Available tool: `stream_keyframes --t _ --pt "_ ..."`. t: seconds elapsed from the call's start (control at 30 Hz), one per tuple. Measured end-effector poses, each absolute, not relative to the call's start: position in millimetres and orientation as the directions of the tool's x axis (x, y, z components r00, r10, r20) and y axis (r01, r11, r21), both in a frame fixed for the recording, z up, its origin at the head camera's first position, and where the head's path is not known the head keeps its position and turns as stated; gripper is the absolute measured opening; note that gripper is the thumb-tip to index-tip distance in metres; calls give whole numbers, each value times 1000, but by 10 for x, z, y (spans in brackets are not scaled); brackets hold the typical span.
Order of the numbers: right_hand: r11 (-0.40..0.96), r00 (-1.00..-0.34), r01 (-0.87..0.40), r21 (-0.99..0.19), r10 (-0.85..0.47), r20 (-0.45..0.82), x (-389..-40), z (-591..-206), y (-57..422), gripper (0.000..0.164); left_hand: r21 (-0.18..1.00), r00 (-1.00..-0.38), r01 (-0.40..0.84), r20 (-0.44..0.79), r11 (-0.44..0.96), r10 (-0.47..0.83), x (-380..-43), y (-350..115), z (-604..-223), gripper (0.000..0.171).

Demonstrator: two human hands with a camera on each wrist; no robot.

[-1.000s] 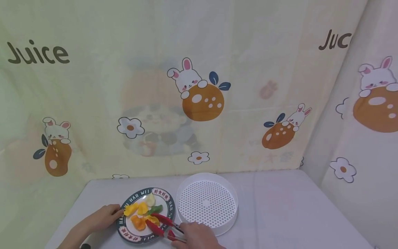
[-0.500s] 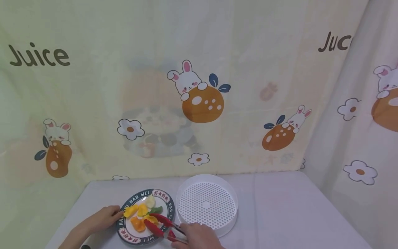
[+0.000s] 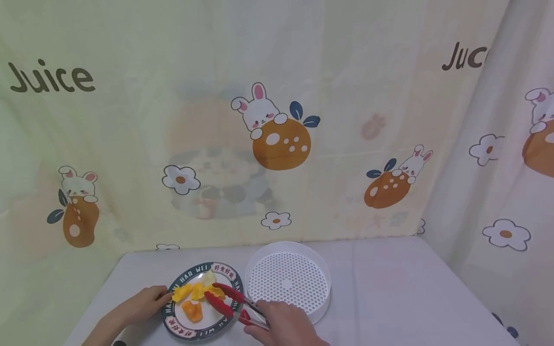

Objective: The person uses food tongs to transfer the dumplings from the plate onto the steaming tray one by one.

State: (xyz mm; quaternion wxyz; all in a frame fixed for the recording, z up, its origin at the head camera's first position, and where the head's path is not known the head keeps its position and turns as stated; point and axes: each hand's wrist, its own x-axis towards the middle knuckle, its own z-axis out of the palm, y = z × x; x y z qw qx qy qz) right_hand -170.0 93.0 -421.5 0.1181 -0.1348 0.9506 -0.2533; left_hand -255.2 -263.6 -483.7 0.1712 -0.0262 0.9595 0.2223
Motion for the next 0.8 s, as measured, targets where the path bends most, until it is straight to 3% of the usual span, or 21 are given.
stream_keyframes --t 0.2,0.4,0.8 --pt "818 -945 -159 -553 -289 -156 -1706 -4197 1077 65 428 -942 -120 -335 896 34 -2549 -2636 -4841 33" --pt "852 -966 -87 -516 -198 -165 -1721 -4184 1267 75 425 -942 -121 -335 897 32 -2547 -2637 -4840 38" --pt "889 -974 23 -457 -84 -211 -1821 -4217 1523 76 413 -945 -113 -325 904 30 -2525 -2645 -4841 42"
